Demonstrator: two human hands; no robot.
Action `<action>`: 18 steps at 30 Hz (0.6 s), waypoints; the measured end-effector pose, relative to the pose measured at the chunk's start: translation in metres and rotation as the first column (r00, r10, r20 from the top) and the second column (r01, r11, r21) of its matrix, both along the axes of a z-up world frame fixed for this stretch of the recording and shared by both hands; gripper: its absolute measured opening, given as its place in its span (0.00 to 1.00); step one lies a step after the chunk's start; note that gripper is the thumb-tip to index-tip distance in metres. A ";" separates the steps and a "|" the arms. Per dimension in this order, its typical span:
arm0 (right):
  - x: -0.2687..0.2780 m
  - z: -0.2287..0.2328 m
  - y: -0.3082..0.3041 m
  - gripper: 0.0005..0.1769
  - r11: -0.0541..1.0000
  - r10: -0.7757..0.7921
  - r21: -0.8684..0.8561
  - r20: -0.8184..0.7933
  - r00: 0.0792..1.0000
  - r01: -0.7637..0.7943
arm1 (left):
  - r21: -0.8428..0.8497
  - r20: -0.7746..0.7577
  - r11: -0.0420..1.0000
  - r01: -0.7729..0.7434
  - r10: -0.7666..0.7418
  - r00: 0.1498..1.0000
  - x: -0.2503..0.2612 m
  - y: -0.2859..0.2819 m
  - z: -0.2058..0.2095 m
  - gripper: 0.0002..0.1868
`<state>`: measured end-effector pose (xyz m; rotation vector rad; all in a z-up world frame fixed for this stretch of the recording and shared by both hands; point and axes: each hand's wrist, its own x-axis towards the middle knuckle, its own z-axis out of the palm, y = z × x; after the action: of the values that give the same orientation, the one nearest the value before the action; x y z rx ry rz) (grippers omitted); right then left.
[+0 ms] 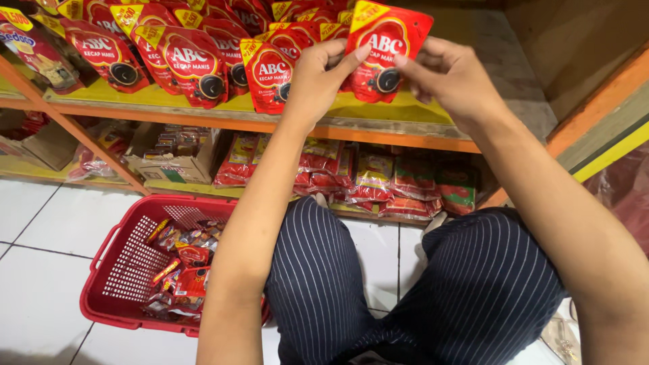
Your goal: The person sits on the floor and organizes red packets of sweet soy sauce and smaller seasoning packets. They pick up items from a red basket, arrange them on the lower shelf, and place some back into the basket.
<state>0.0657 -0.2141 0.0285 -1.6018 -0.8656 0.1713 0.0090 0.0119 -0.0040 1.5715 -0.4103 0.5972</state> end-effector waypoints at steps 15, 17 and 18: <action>0.062 -0.079 0.081 0.10 0.994 0.007 0.112 -0.023 1.000 -0.005 | -0.031 0.184 0.920 -0.391 0.390 0.902 0.045 0.047 -0.037 0.16; 0.074 -0.087 0.088 0.11 0.992 0.024 0.125 -0.101 0.995 -0.011 | -0.029 0.195 0.902 -0.431 0.428 0.883 0.048 0.045 -0.040 0.16; 0.078 -0.090 0.092 0.11 0.991 0.032 0.132 -0.139 0.990 -0.013 | -0.028 0.195 0.905 -0.423 0.420 0.886 0.049 0.045 -0.040 0.16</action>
<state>0.1438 -0.1223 -0.0613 -1.4398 -0.7701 0.2363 0.0577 0.0565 -0.0445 1.6321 -0.2159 1.0962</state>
